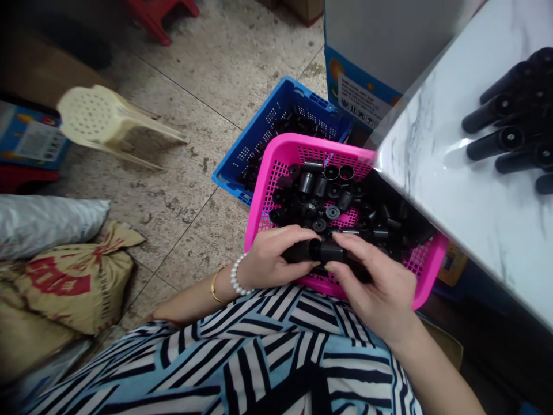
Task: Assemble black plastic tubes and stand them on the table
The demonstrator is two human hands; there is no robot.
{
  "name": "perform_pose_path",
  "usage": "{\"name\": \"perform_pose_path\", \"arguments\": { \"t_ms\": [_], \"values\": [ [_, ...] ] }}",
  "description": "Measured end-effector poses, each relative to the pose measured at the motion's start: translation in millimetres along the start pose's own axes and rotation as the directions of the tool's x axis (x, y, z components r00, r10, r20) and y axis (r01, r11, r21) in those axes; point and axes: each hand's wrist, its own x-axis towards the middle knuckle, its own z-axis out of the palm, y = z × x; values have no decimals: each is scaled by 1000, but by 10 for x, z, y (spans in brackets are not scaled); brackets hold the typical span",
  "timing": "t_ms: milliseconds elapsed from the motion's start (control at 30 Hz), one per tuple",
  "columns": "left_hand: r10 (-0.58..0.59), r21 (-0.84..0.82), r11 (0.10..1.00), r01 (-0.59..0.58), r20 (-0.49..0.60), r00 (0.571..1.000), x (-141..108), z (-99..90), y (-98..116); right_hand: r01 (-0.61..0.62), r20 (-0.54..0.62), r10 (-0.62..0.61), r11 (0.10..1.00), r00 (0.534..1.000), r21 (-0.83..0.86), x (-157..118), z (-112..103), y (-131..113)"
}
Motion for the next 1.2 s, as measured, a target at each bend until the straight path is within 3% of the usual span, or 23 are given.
{"name": "perform_pose_path", "arguments": {
  "t_ms": [100,233,367,500,633,767,833,967,1033,1200],
  "values": [
    [20,55,998,-20,10,1000,2,20,2,60,69,-58,998,996,-25,19,35,-8],
    [42,135,989,-56,108,993,29,46,17,232,86,-222,963,971,-139,58,65,-27],
    [-11,79,997,6,67,998,55,63,12,318,213,-291,942,933,-103,68,92,-26],
    [-35,-9,999,36,130,991,78,49,-15,319,314,-277,943,908,-92,156,47,21],
    [-33,-154,987,50,108,994,91,7,-42,323,212,-264,891,941,-319,473,-8,264],
    [-125,-318,938,136,54,991,49,-17,-100,275,236,-155,696,959,-663,753,37,626],
    [-174,-340,926,166,5,985,25,-14,-134,295,241,-173,638,955,-711,737,82,706],
    [-147,-228,967,115,-129,981,41,12,-179,227,93,-210,818,973,-528,438,159,493],
    [-92,-140,987,76,-111,990,73,30,-189,143,18,-147,912,989,-384,278,186,296],
    [11,-79,997,-13,-30,999,97,85,-194,122,109,-105,980,988,-156,140,217,57]
  ]
}}
